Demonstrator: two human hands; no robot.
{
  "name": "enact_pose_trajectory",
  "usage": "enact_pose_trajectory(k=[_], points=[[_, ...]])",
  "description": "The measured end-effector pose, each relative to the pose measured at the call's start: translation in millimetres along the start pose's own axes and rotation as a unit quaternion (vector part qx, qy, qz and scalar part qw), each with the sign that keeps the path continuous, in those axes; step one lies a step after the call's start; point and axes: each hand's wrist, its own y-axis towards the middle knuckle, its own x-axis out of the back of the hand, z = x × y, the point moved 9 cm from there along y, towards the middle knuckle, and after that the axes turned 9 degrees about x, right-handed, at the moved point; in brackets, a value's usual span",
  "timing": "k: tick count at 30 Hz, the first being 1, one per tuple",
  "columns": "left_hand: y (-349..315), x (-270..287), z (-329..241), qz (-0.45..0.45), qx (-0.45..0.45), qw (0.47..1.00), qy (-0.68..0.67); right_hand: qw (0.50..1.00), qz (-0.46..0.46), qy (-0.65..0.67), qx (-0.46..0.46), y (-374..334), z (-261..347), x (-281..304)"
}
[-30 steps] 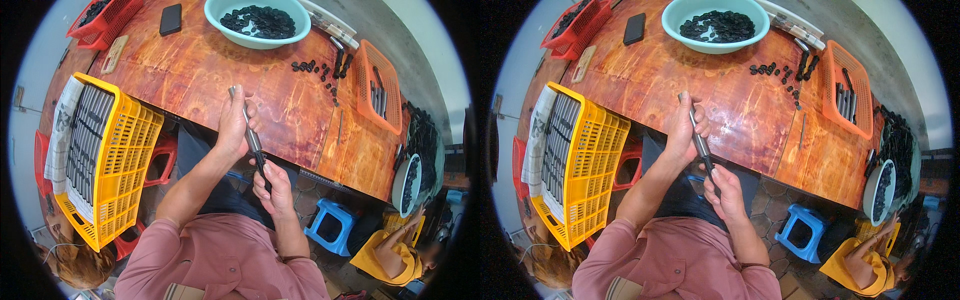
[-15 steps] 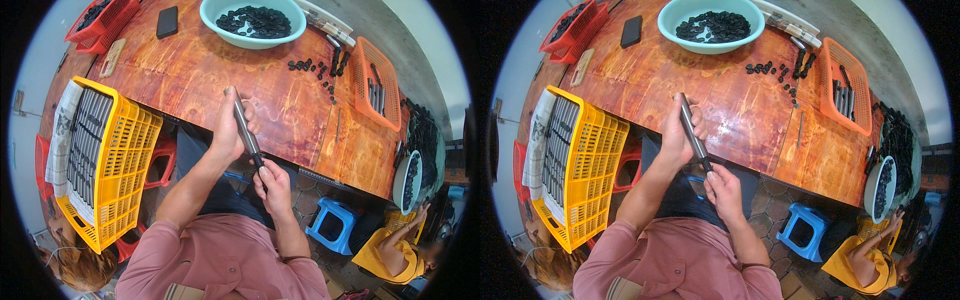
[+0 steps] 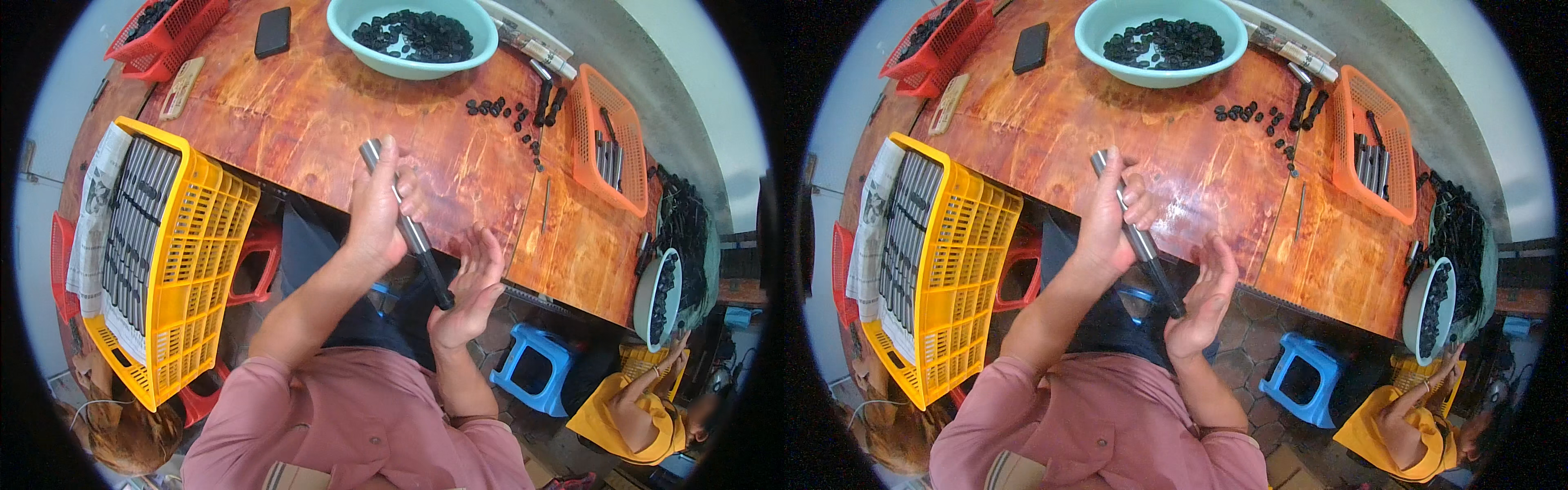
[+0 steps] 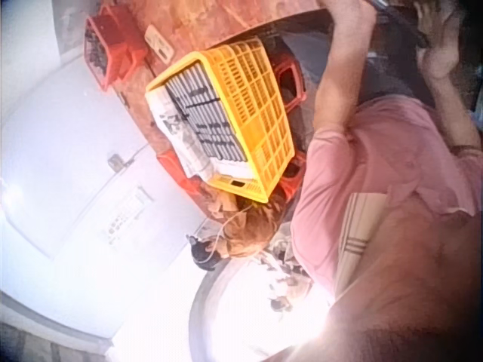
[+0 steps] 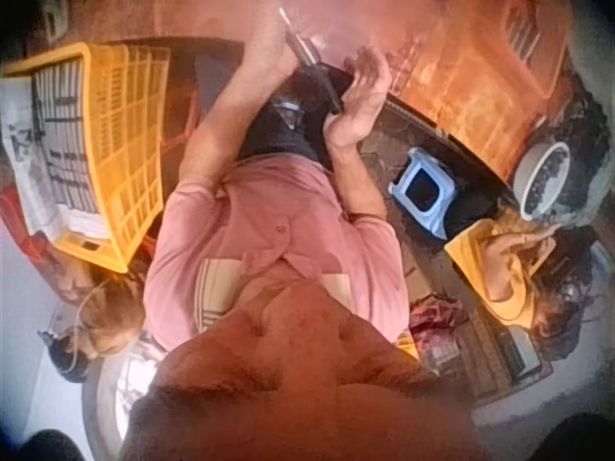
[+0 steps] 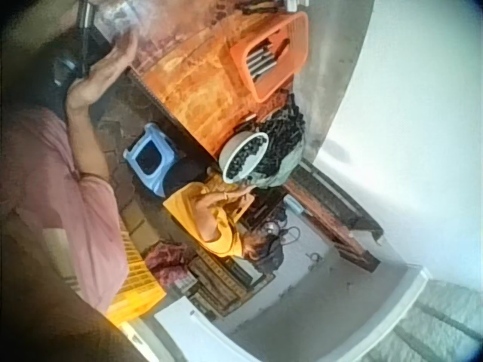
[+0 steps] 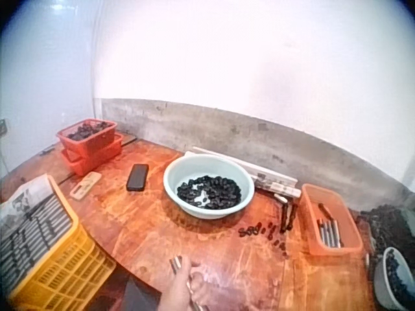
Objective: The person inserts small black cylindrical pieces into a metal tube using a thin metal rod. They repeatedly pick up the black pieces from the table, place them into the tube, and use the rod to push them down. The filled tubes are placed into a yellow crate.
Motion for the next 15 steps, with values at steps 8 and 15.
enact_pose_trajectory(k=[8,15], points=[[-1.8,21.4,10.3,-0.016,0.039,0.999,-0.001,0.936,0.156,0.098,-0.3,-32.9,-40.9,-22.0],[-2.6,18.1,3.1,-0.002,0.002,1.0,0.027,0.919,0.18,0.044,-0.347,-37.3,-42.9,-18.8]])
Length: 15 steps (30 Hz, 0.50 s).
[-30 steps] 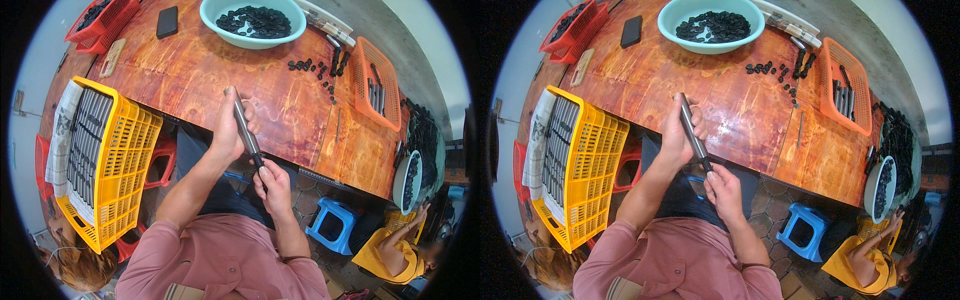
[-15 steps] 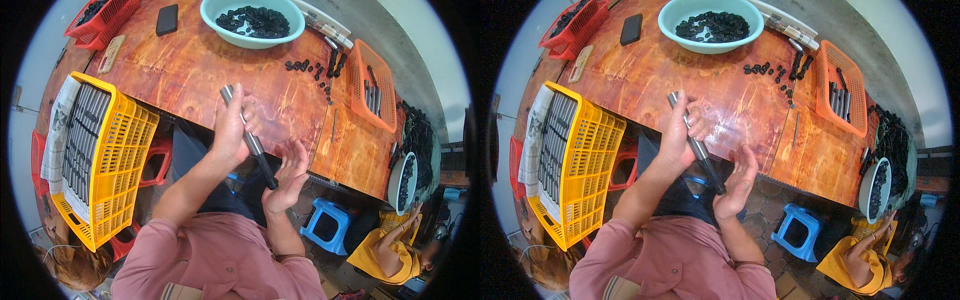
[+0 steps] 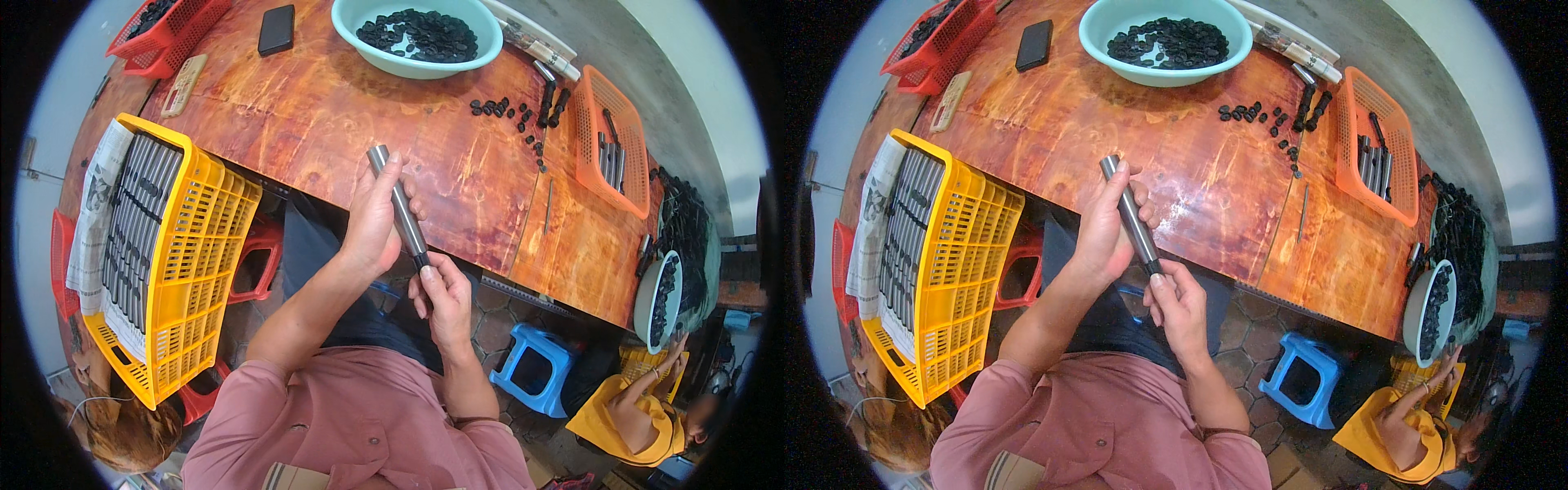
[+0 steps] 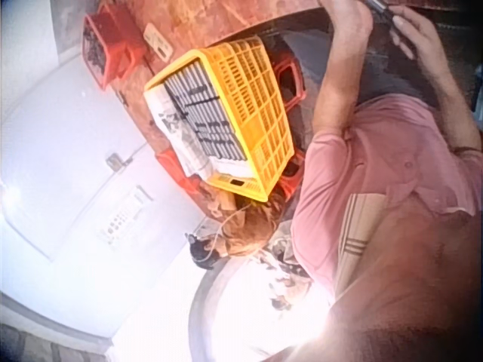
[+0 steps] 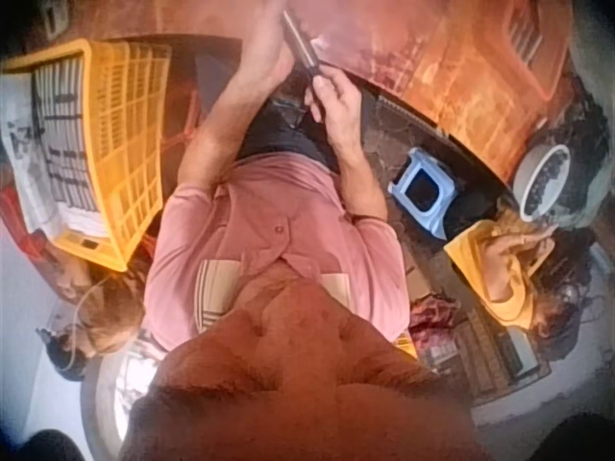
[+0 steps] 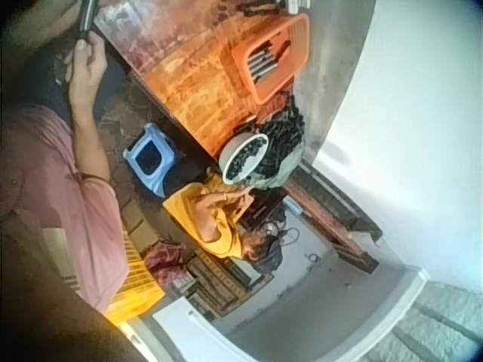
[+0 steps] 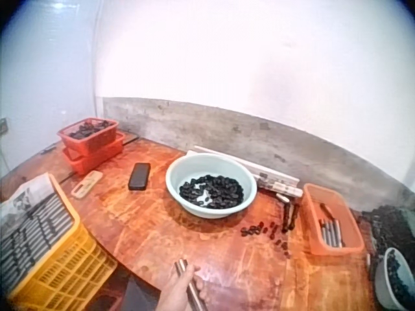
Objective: The person inserts small black cylindrical pieces into a metal tube using a thin metal rod. They repeatedly pick up the black pieces from the table, place them into the tube, and use the rod to push them down. The filled tubes are placed into a yellow crate.
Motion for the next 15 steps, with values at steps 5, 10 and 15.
enact_pose_trajectory(k=[5,10,15], points=[[-3.4,-3.9,-2.1,0.0,-0.012,0.999,0.039,1.0,0.004,-0.013,-0.007,-1.5,-1.9,-0.8],[-3.9,-6.1,-1.9,0.018,-0.02,0.999,0.03,0.999,-0.006,-0.038,0.02,-3.2,-1.7,-0.9],[-6.1,-10.8,-4.1,0.043,-0.023,0.999,0.002,0.997,-0.008,-0.069,0.031,-3.7,2.7,-0.4]])
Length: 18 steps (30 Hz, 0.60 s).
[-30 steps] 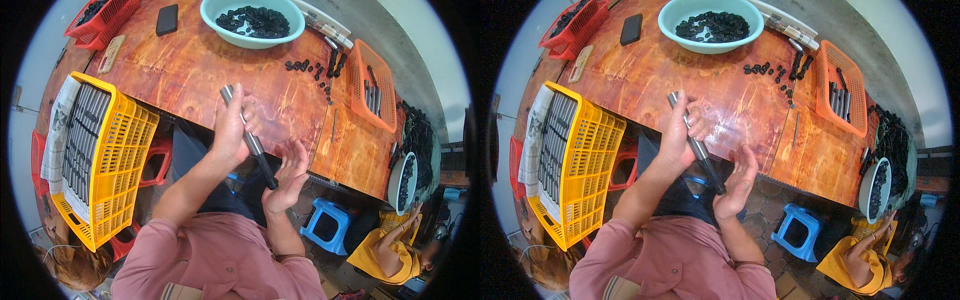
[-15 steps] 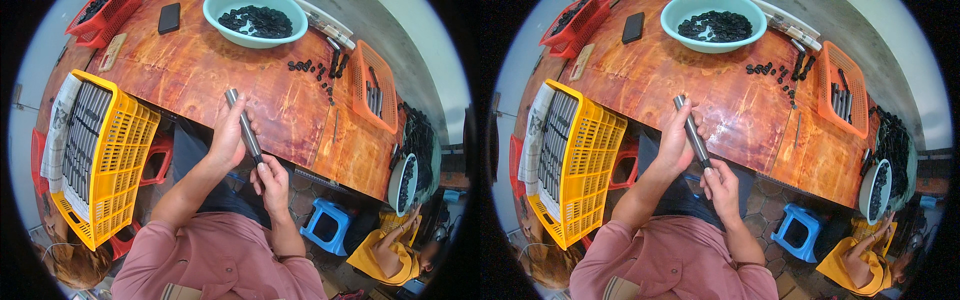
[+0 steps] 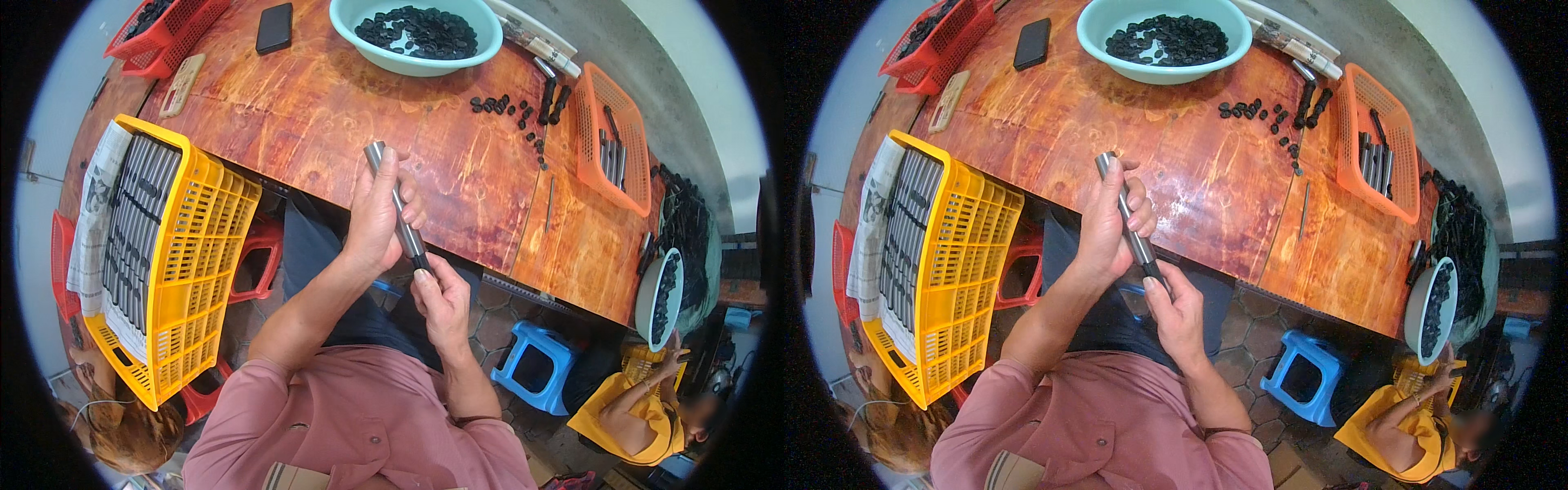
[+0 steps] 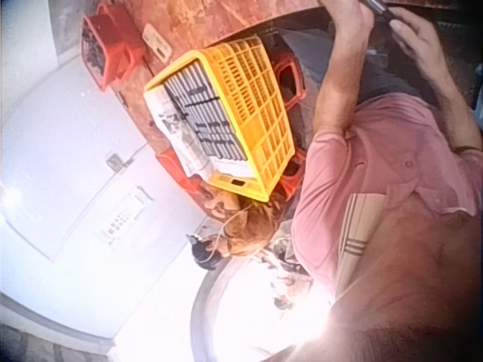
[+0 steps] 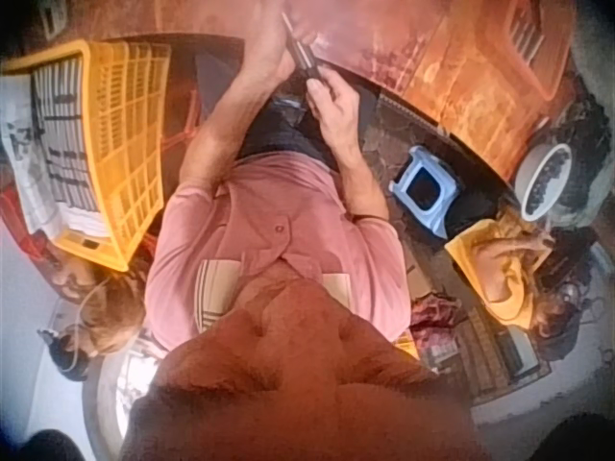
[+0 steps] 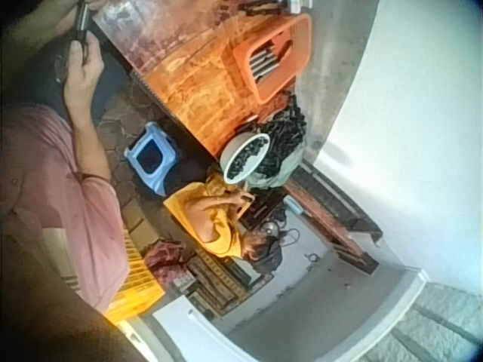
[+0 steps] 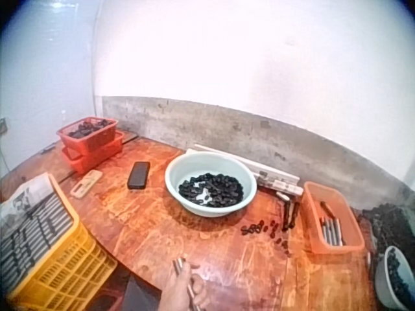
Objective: The person inserts small black cylindrical pieces into a metal tube using a thin metal rod. They repeatedly pick up the black pieces from the table, place them into the tube, and use the rod to push them down. The filled tubes are placed into a yellow crate.
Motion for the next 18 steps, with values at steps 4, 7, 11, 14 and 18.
enact_pose_trajectory(k=[4,7,11,14,18], points=[[0.1,-2.0,-1.1,0.007,-0.004,1.0,0.0,0.999,-0.009,-0.038,0.012,0.7,4.8,1.8],[0.0,-2.6,-1.9,0.009,-0.01,1.0,-0.003,0.999,-0.008,-0.038,0.013,1.1,6.4,1.1],[0.0,-2.2,-2.0,0.02,-0.014,1.0,-0.011,1.0,-0.005,-0.018,0.001,0.1,4.3,0.0],[-0.2,-0.8,-2.2,0.013,-0.012,1.0,-0.016,0.999,-0.008,-0.031,0.014,-0.1,5.1,1.0],[-0.1,0.1,-1.4,-0.005,-0.006,1.0,-0.001,0.994,-0.025,-0.091,0.052,0.0,10.1,2.8]])
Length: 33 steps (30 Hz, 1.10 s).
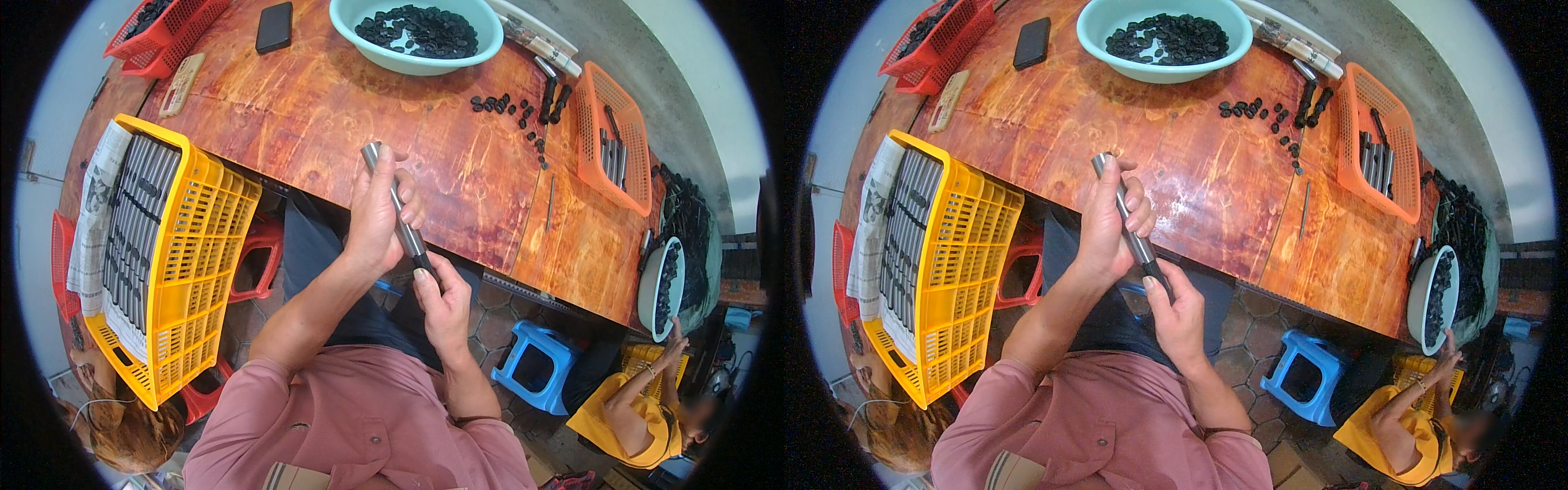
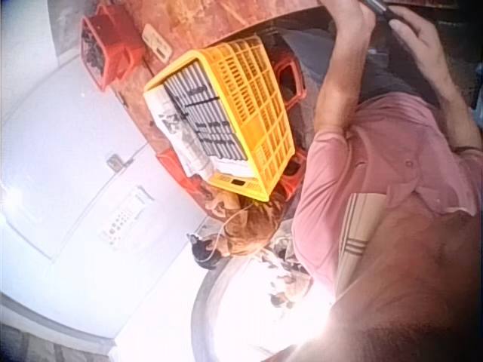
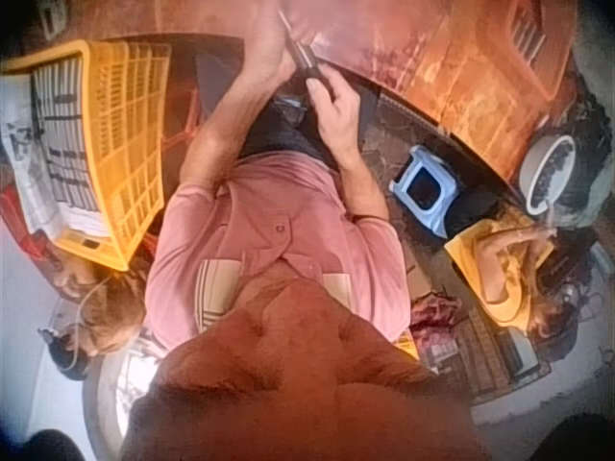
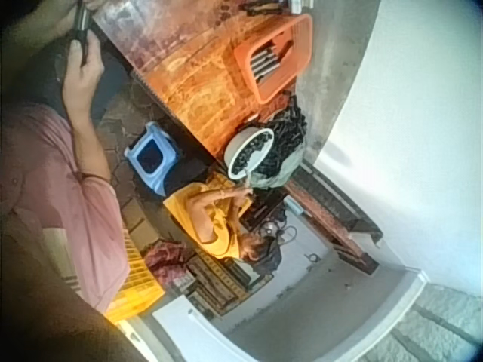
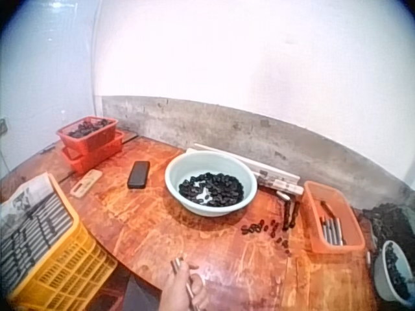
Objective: The person inserts small black cylindrical pieces into a metal tube using a thin metal rod. They repeatedly pick up the black pieces from the table, place them into the tube, and use the rod to push them down. The filled tubes are placed into a yellow crate.
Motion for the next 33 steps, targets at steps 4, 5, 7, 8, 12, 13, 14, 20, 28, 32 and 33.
enact_pose_trajectory(k=[4,5,7,8,12,13,14,20,28,32,33], points=[[-1.9,0.8,1.4,-0.016,-0.001,1.0,0.011,0.998,-0.009,-0.059,0.022,0.3,7.5,2.2],[-2.1,1.3,1.6,-0.017,-0.002,1.0,0.011,0.997,-0.009,-0.069,0.023,0.1,9.2,1.8],[-2.3,2.0,1.8,-0.019,-0.002,1.0,0.011,0.996,-0.009,-0.089,0.022,-0.1,12.1,1.4],[-2.3,2.3,2.0,-0.02,-0.002,1.0,0.012,0.994,-0.011,-0.103,0.036,0.3,14.5,1.8],[-2.5,3.4,2.7,-0.023,-0.003,1.0,0.009,0.984,-0.022,-0.141,0.103,1.5,21.5,1.8],[-2.4,3.5,2.8,-0.023,-0.003,1.0,0.008,0.981,-0.026,-0.146,0.122,1.5,23.8,1.8],[-2.3,3.6,2.8,-0.023,-0.003,1.0,0.008,0.981,-0.026,-0.152,0.122,1.6,24.4,1.8],[-2.0,4.2,3.1,-0.03,-0.002,1.0,0.008,0.978,-0.028,-0.167,0.122,1.6,25.8,1.8],[-3.1,5.7,5.2,-0.033,0.007,0.999,-0.003,0.992,0.0,-0.12,0.023,-2.2,7.1,4.7],[-4.7,6.0,1.4,-0.065,0.025,0.996,-0.064,0.975,-0.089,-0.042,0.198,-7.7,21.8,32.1],[-5.2,6.4,-0.4,-0.082,0.026,0.993,-0.077,0.963,-0.151,-0.029,0.223,-14.0,26.1,45.7]])
